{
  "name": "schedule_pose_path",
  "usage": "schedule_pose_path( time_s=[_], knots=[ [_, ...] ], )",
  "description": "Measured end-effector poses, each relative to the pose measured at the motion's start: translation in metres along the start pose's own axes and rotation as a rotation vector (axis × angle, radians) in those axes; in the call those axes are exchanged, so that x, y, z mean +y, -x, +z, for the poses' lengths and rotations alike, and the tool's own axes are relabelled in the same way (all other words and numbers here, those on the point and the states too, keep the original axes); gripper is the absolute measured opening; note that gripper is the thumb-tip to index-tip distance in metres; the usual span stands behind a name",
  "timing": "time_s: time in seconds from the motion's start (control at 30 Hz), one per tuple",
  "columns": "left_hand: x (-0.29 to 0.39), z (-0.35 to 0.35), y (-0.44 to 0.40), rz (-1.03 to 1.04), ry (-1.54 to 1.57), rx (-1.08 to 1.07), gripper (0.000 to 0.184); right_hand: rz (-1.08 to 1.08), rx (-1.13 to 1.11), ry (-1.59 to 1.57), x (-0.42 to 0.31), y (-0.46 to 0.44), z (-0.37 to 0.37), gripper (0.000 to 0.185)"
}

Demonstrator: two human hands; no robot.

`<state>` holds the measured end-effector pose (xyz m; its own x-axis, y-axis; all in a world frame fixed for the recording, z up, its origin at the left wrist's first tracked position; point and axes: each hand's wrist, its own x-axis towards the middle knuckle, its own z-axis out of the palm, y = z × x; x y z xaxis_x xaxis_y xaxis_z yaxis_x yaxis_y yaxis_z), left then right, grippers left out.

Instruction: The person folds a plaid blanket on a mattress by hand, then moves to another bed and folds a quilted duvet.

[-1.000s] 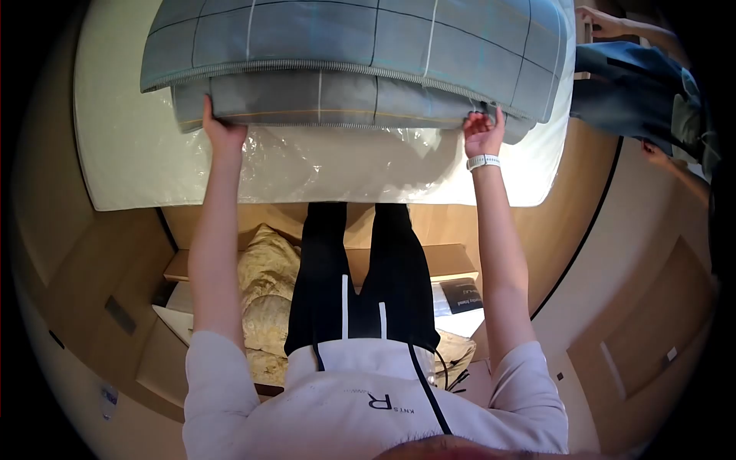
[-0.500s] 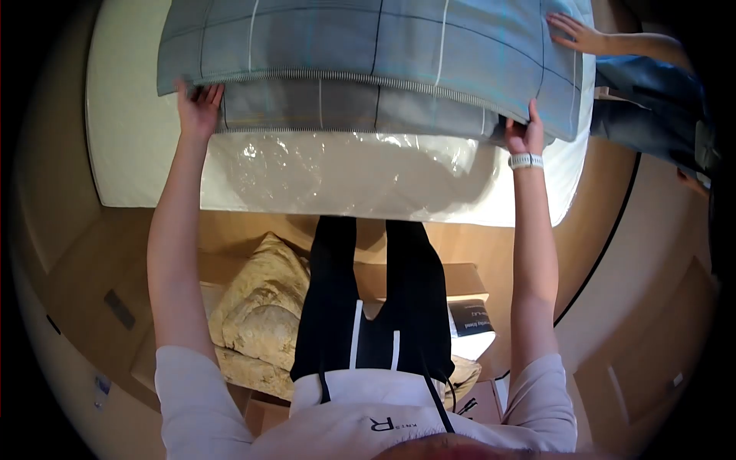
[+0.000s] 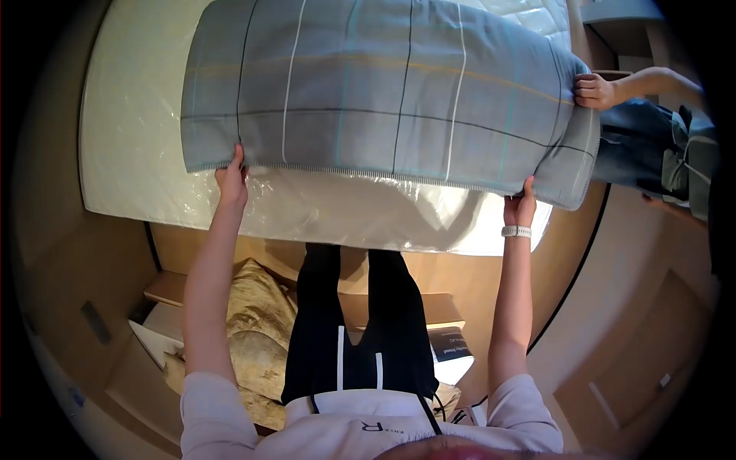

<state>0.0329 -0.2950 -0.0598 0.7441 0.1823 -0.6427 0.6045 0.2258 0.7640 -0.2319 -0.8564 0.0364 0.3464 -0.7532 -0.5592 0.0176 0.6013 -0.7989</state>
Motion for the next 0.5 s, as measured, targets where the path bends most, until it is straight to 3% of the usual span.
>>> schedule_pose_path(
  time_s=[0.17, 0.2, 0.23, 0.3, 0.33, 0.37, 0.4, 0.43, 0.5],
  knots=[
    [-0.004, 0.025, -0.01, 0.0, 0.198, 0.216, 0.063, 0.015, 0.258, 0.343, 0.055, -0.02, -0.023, 0.044],
    [0.002, 0.03, -0.011, 0.007, 0.237, 0.269, 0.064, 0.102, 0.239, 0.352, 0.065, -0.026, -0.036, 0.044],
    [0.011, 0.028, -0.01, 0.005, 0.245, 0.269, 0.064, 0.191, 0.224, 0.364, 0.07, -0.026, -0.046, 0.043],
    [0.033, 0.017, -0.015, 0.087, 0.395, 0.206, 0.062, 0.167, 0.23, 0.341, 0.068, -0.016, -0.033, 0.042],
    [0.045, 0.007, -0.019, 0.092, 0.398, 0.205, 0.062, 0.045, 0.39, 0.351, 0.066, -0.012, -0.027, 0.039],
    [0.057, -0.006, -0.023, 0.036, 0.488, 0.042, 0.061, -0.075, 0.552, 0.358, 0.067, -0.008, -0.025, 0.036],
    [0.061, -0.015, -0.029, -0.025, 0.571, -0.119, 0.06, -0.235, 0.554, 0.438, 0.069, -0.01, -0.025, 0.038],
    [0.061, -0.019, -0.033, -0.032, 0.564, -0.118, 0.06, -0.23, 0.563, 0.441, 0.075, -0.008, -0.027, 0.038],
    [0.061, -0.02, -0.043, -0.006, 0.412, -0.178, 0.057, -0.96, 0.504, 1.056, 0.068, 0.032, 0.023, 0.052]
  ],
)
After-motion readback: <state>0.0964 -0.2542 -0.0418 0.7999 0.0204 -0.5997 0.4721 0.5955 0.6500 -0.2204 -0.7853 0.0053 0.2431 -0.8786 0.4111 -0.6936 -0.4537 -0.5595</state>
